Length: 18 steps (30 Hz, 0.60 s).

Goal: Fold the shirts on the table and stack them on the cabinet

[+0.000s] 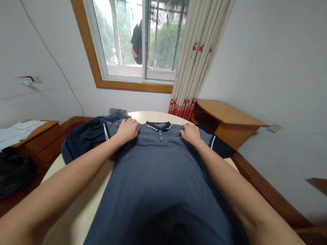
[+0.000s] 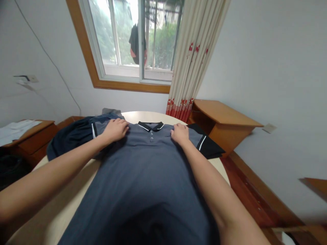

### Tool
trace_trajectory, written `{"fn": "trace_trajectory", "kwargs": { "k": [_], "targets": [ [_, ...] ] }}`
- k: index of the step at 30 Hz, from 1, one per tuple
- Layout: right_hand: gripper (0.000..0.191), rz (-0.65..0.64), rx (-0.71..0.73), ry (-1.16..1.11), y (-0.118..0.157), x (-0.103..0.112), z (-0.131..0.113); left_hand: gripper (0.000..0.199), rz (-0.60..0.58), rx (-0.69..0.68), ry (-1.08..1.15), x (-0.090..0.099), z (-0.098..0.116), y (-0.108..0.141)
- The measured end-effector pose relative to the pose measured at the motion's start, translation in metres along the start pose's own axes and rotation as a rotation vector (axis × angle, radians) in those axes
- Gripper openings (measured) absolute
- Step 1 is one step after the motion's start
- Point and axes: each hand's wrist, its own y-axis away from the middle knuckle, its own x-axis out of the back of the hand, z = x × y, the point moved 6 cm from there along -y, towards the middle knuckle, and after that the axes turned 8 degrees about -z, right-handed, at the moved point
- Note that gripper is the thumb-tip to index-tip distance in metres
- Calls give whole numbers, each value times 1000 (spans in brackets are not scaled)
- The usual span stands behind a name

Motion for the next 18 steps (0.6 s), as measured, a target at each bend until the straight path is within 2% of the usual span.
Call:
{"fn": "trace_trajectory", "kwargs": {
  "k": [3, 6, 9, 11, 18],
  "targets": [
    [47, -141, 127, -40, 5, -16, -39, 45, -116, -80, 70, -22, 34, -11],
    [51, -252, 129, -88, 6, -36, -52, 59, -261, -89, 121, -49, 45, -19],
    [59, -326, 83, -160, 2, -55, -52, 68, -383, -36, 187, -73, 41, -25],
    [65, -361, 50, -191, -4, -65, -48, 74, -422, 0, 199, -83, 37, -30],
    [74, -372, -13, -175, -36, -81, -30, 89, -497, 60, 232, -106, 22, -56]
  ]
}}
